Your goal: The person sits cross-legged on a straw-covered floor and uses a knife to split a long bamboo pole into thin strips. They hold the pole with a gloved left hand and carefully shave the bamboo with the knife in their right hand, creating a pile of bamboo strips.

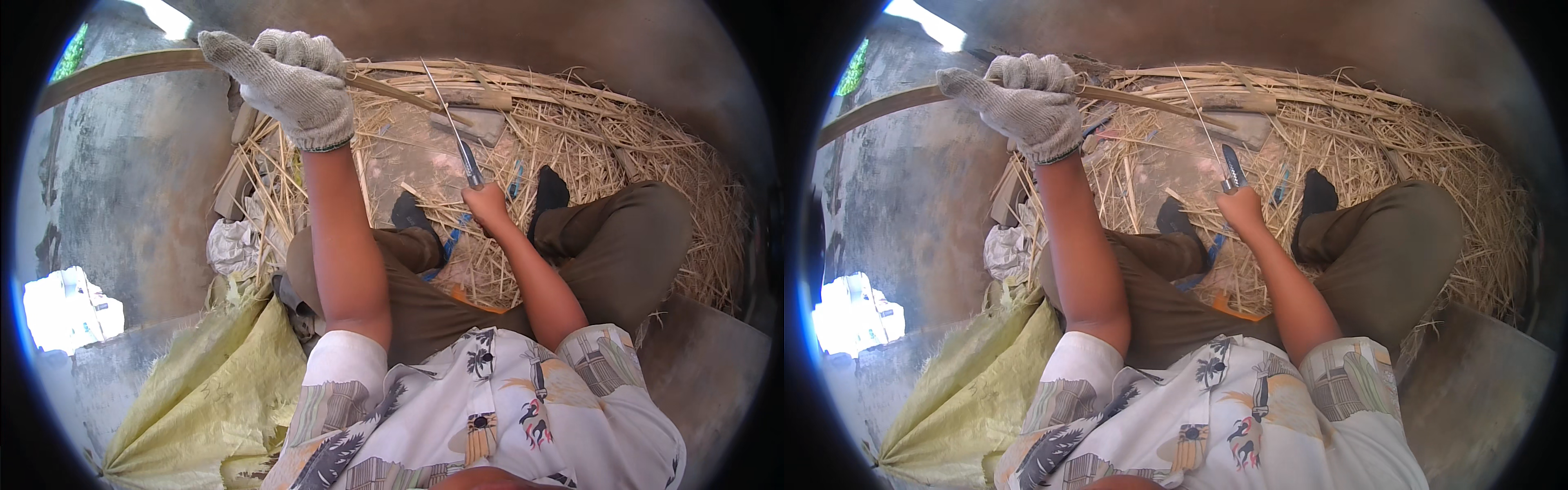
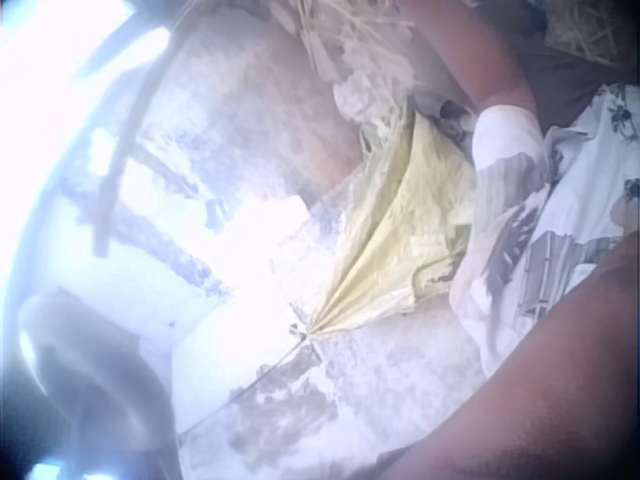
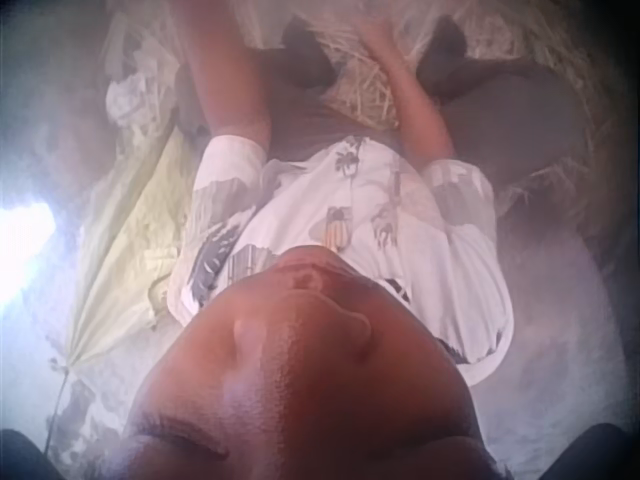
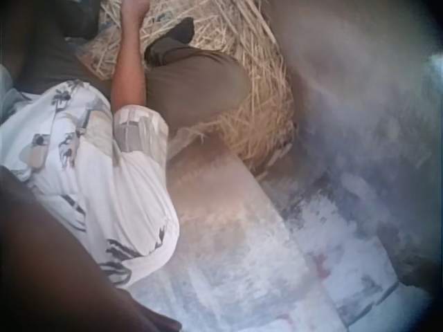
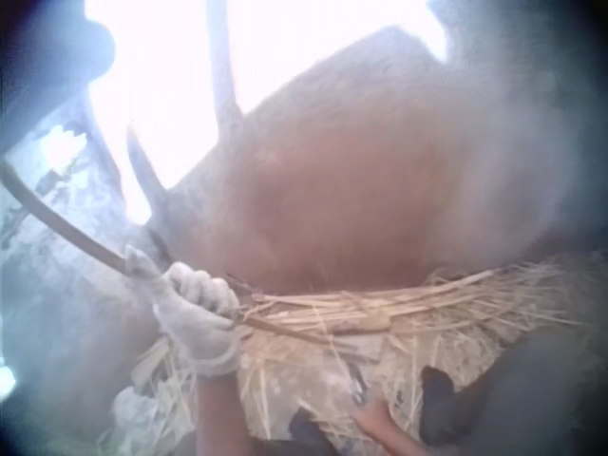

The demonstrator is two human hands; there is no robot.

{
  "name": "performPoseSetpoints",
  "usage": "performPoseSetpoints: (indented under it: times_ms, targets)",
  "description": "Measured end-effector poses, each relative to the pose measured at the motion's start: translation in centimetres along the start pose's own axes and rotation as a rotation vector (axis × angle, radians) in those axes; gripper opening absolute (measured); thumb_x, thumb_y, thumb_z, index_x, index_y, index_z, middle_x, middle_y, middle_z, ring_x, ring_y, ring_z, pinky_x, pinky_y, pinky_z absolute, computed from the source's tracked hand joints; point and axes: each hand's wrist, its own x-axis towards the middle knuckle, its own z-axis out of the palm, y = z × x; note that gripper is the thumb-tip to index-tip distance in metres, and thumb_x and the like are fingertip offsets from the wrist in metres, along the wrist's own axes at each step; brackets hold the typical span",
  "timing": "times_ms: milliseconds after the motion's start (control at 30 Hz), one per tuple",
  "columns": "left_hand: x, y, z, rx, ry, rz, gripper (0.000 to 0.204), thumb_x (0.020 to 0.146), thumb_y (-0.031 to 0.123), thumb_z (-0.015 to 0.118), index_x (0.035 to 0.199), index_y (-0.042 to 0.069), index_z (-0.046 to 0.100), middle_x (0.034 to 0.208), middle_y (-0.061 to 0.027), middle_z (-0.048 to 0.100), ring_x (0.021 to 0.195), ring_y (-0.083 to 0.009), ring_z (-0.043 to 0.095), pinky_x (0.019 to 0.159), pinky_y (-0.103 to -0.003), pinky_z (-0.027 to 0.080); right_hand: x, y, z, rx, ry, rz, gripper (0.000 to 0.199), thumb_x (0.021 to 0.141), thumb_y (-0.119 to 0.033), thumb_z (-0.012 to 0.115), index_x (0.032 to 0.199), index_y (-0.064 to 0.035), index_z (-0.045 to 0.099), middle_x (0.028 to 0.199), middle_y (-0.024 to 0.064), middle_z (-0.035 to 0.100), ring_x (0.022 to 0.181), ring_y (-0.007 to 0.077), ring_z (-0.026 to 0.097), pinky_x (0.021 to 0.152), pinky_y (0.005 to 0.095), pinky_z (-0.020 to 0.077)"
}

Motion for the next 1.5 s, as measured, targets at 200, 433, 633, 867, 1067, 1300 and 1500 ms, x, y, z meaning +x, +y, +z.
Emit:
performPoseSetpoints:
  times_ms: [200, 433, 633, 867, 1067, 1300, 1500]
  targets:
    - [0.2, -0.4, -0.9, -0.059, -0.019, -0.001, 0.074, 0.086, 0.082, 0.044, 0.052, 0.020, 0.023, 0.044, 0.0045, 0.020, 0.036, -0.0126, 0.018, 0.034, -0.030, 0.016, -0.9, -2.9, -0.8, 0.734, -0.563, 0.565, 0.027, 0.076, -0.014, 0.063, 0.061, -0.0125, 0.041, 0.046, -0.0014, 0.039, 0.035, 0.0107, 0.039, 0.036, 0.0324, 0.0347]
    - [0.7, -0.5, -2.2, -0.164, -0.073, -0.054, 0.075, 0.085, 0.083, 0.044, 0.049, 0.020, 0.026, 0.043, 0.0042, 0.021, 0.037, -0.0133, 0.017, 0.034, -0.030, 0.015, -1.9, -5.3, -1.0, 0.095, 0.167, -0.279, 0.031, 0.080, -0.017, 0.066, 0.057, -0.0010, 0.052, 0.051, 0.0030, 0.051, 0.045, 0.0136, 0.043, 0.048, 0.0352, 0.0378]
    - [0.4, -0.3, -1.5, -0.151, -0.219, -0.075, 0.077, 0.083, 0.086, 0.042, 0.048, 0.019, 0.029, 0.043, 0.0037, 0.022, 0.036, -0.0150, 0.021, 0.037, -0.032, 0.020, -1.3, -2.0, 0.2, 0.035, 0.036, 0.000, 0.028, 0.080, -0.015, 0.064, 0.059, -0.0024, 0.051, 0.051, 0.0033, 0.050, 0.042, 0.0152, 0.045, 0.045, 0.0362, 0.0368]
    - [1.1, 0.1, -2.7, -0.283, -0.364, -0.259, 0.081, 0.076, 0.093, 0.040, 0.049, 0.018, 0.030, 0.044, 0.0027, 0.023, 0.041, -0.0157, 0.022, 0.044, -0.032, 0.022, -1.0, -3.1, -1.0, 0.724, -0.497, 0.537, 0.026, 0.077, -0.012, 0.062, 0.061, -0.0139, 0.041, 0.050, -0.0014, 0.042, 0.037, 0.0117, 0.038, 0.039, 0.0316, 0.0336]
    - [1.5, 0.2, -3.3, -0.277, -0.429, -0.273, 0.082, 0.074, 0.095, 0.038, 0.050, 0.017, 0.029, 0.044, 0.0022, 0.022, 0.042, -0.0151, 0.017, 0.045, -0.033, 0.020, -1.7, -5.7, -2.2, 0.784, -0.531, 0.598, 0.025, 0.077, -0.009, 0.061, 0.063, -0.0143, 0.040, 0.050, -0.0018, 0.040, 0.037, 0.0096, 0.037, 0.038, 0.0303, 0.0341]
    - [1.4, -0.1, -3.6, -0.287, -0.459, -0.291, 0.083, 0.072, 0.097, 0.035, 0.050, 0.017, 0.028, 0.044, 0.0024, 0.021, 0.042, -0.0154, 0.016, 0.045, -0.033, 0.019, -1.8, -7.3, -2.3, 0.535, -0.242, 0.045, 0.015, 0.081, -0.010, 0.058, 0.068, -0.0061, 0.052, 0.049, 0.0002, 0.042, 0.037, 0.0111, 0.041, 0.038, 0.0307, 0.0352]
    - [1.5, -0.6, -3.8, -0.337, -0.499, -0.284, 0.083, 0.074, 0.096, 0.033, 0.050, 0.017, 0.028, 0.044, 0.0022, 0.021, 0.041, -0.0153, 0.015, 0.043, -0.033, 0.018, -1.4, -5.0, -1.6, 0.317, -0.208, 0.357, 0.017, 0.078, -0.013, 0.060, 0.067, -0.0046, 0.050, 0.050, 0.0013, 0.040, 0.037, 0.0134, 0.038, 0.037, 0.0317, 0.0337]
